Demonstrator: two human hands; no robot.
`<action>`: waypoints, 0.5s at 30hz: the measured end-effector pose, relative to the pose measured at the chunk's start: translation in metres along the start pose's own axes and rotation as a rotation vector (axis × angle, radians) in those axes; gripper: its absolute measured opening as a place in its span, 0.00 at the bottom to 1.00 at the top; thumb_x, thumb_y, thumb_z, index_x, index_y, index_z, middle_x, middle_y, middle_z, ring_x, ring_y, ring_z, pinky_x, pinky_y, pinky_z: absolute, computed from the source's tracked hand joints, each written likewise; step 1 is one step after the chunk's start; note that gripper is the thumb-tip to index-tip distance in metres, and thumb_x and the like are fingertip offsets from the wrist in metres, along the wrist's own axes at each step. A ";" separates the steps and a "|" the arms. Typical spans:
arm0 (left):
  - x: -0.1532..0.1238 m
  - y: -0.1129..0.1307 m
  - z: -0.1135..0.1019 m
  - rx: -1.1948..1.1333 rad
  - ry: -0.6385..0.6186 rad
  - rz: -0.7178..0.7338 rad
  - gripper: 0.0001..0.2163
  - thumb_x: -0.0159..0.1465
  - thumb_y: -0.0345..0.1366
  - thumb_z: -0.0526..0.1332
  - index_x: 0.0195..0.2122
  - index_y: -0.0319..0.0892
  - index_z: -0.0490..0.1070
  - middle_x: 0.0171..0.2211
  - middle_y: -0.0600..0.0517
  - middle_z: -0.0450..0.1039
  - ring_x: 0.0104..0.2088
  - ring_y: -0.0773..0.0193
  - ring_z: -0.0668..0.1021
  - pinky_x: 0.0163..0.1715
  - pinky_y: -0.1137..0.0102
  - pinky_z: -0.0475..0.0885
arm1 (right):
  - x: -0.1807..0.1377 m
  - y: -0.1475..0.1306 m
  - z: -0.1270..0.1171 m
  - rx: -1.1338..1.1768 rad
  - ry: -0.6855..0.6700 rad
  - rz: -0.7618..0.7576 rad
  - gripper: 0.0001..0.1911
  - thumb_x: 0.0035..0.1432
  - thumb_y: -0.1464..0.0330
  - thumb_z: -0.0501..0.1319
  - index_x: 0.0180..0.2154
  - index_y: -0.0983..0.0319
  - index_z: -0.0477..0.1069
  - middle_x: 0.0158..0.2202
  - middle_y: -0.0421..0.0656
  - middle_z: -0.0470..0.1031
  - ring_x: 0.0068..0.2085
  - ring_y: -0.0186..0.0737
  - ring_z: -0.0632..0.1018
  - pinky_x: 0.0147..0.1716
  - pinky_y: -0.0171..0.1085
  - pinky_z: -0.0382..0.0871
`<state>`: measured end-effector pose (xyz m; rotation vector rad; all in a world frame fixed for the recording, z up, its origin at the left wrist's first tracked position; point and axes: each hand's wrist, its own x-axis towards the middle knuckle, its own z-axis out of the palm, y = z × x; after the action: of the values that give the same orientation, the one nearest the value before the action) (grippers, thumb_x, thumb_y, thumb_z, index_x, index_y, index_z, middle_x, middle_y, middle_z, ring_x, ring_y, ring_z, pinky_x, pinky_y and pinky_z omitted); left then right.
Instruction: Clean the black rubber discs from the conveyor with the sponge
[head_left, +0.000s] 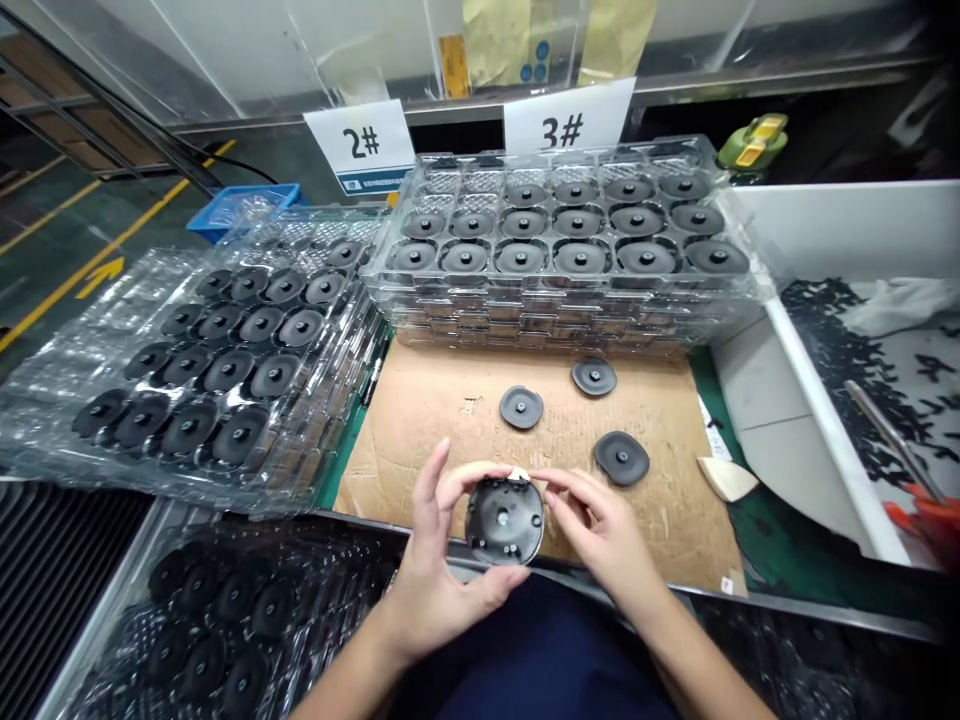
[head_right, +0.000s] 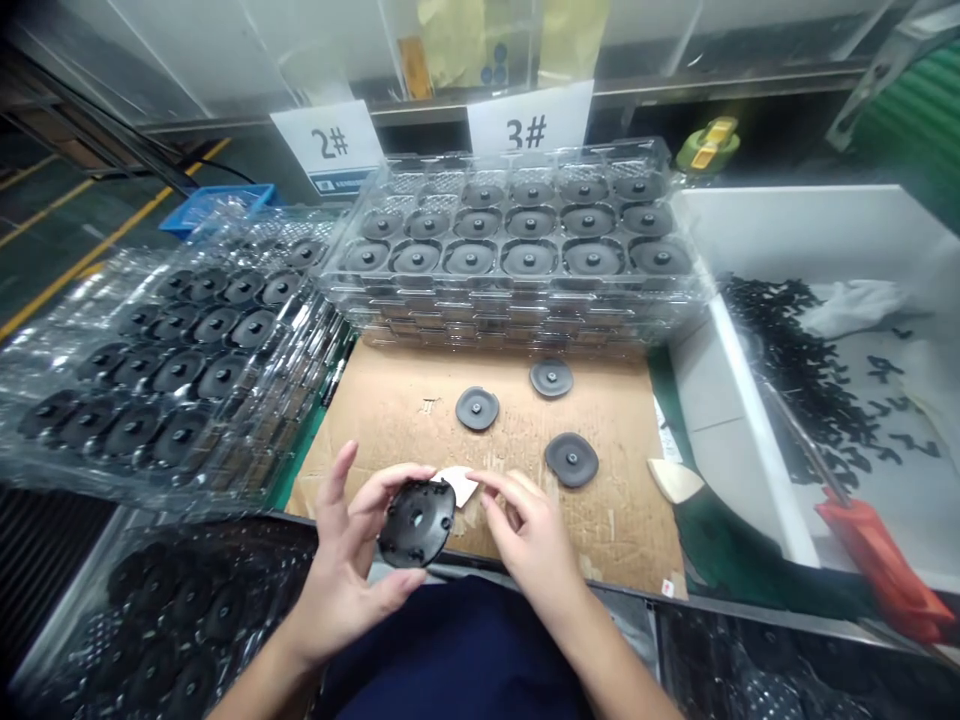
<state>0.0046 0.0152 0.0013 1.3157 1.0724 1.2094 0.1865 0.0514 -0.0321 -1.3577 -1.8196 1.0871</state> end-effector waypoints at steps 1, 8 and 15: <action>0.001 0.000 0.000 0.098 -0.017 0.014 0.46 0.52 0.27 0.65 0.61 0.58 0.32 0.51 0.48 0.64 0.54 0.55 0.66 0.55 0.54 0.58 | -0.004 -0.001 -0.003 -0.003 0.004 0.009 0.13 0.59 0.71 0.53 0.44 0.60 0.71 0.30 0.41 0.70 0.24 0.32 0.68 0.23 0.31 0.63; 0.005 0.011 -0.003 0.337 -0.052 0.096 0.49 0.50 0.22 0.65 0.61 0.60 0.32 0.52 0.50 0.64 0.53 0.58 0.68 0.55 0.59 0.58 | -0.019 -0.027 -0.020 0.173 0.081 0.018 0.12 0.58 0.70 0.56 0.45 0.57 0.70 0.37 0.43 0.71 0.34 0.36 0.72 0.29 0.33 0.65; 0.001 0.012 -0.006 0.224 -0.071 -0.032 0.46 0.50 0.26 0.66 0.62 0.53 0.35 0.49 0.49 0.67 0.52 0.58 0.69 0.54 0.63 0.58 | -0.009 -0.048 -0.024 0.491 -0.274 0.106 0.12 0.56 0.68 0.61 0.44 0.57 0.71 0.34 0.40 0.74 0.33 0.33 0.74 0.32 0.33 0.68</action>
<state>-0.0016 0.0160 0.0136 1.4949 1.1995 1.0331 0.1882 0.0421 0.0214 -1.0558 -1.5235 1.7116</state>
